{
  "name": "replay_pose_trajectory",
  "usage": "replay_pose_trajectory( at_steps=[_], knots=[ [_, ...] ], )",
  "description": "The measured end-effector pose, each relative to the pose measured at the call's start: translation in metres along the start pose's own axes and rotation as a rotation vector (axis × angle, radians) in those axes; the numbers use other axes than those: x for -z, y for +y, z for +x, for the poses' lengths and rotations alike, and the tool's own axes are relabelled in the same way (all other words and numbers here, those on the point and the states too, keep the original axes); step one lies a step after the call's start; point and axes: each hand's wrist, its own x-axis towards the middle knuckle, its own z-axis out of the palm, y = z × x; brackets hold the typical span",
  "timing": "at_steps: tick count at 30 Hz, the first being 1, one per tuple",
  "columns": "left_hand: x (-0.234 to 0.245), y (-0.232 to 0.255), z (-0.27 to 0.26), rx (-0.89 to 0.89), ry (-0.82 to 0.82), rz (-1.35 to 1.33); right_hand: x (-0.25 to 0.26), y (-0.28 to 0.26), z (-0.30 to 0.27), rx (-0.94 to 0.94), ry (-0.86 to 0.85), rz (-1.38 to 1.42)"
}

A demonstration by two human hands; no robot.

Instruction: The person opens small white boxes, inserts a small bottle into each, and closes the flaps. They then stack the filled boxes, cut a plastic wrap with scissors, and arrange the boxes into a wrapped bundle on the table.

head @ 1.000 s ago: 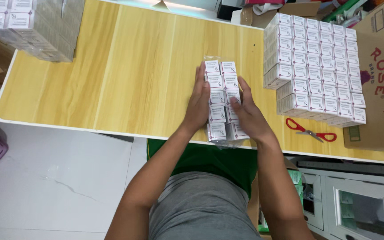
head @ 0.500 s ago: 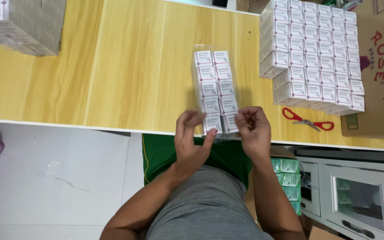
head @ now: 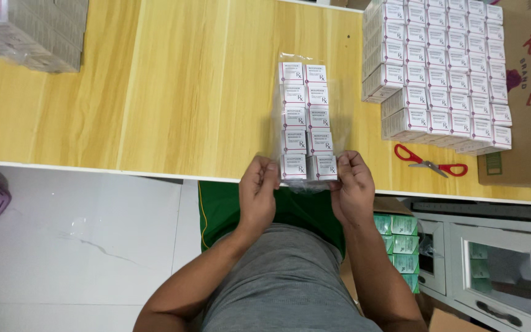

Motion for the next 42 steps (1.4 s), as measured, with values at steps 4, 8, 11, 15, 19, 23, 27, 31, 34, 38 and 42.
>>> replay_pose_trajectory(
  at_steps=[4, 8, 11, 15, 19, 23, 27, 31, 34, 38, 42],
  knots=[
    [0.006, -0.002, 0.001, 0.065, 0.087, -0.019, -0.007, 0.010, -0.006, 0.060, 0.090, 0.128],
    [0.010, 0.014, 0.000, -0.021, 0.038, 0.551, -0.015, 0.009, -0.011, 0.114, 0.043, -0.089],
    [0.009, 0.028, 0.008, -0.182, -0.005, 0.619, -0.021, -0.001, -0.018, 0.372, 0.017, -0.840],
    [0.014, 0.041, 0.009, -0.366, -0.018, 0.799, -0.030, -0.009, -0.021, 0.588, 0.056, -1.486],
    [0.017, 0.043, 0.015, -0.379, -0.051, 0.941, -0.027, -0.021, -0.013, 0.709, 0.076, -1.421],
    [0.025, 0.046, 0.023, -0.367, -0.175, 0.920, -0.025, -0.049, 0.002, 0.621, -0.070, -1.338],
    [0.032, 0.050, 0.042, -0.263, -0.269, 0.879, -0.037, -0.086, 0.010, 0.243, -0.187, -1.083],
    [0.013, 0.049, 0.062, -0.289, -0.147, 0.727, -0.068, -0.087, 0.014, 0.164, -0.037, -1.207],
    [0.001, 0.049, 0.074, -0.152, -0.159, 0.474, -0.089, -0.072, 0.028, 0.437, -0.150, -1.301],
    [-0.009, 0.044, 0.071, -0.191, -0.098, 0.535, -0.106, -0.059, 0.042, 0.474, -0.169, -1.494],
    [-0.008, 0.033, 0.065, -0.260, -0.061, 0.576, -0.127, -0.060, 0.052, 0.153, -0.141, -1.647]
  ],
)
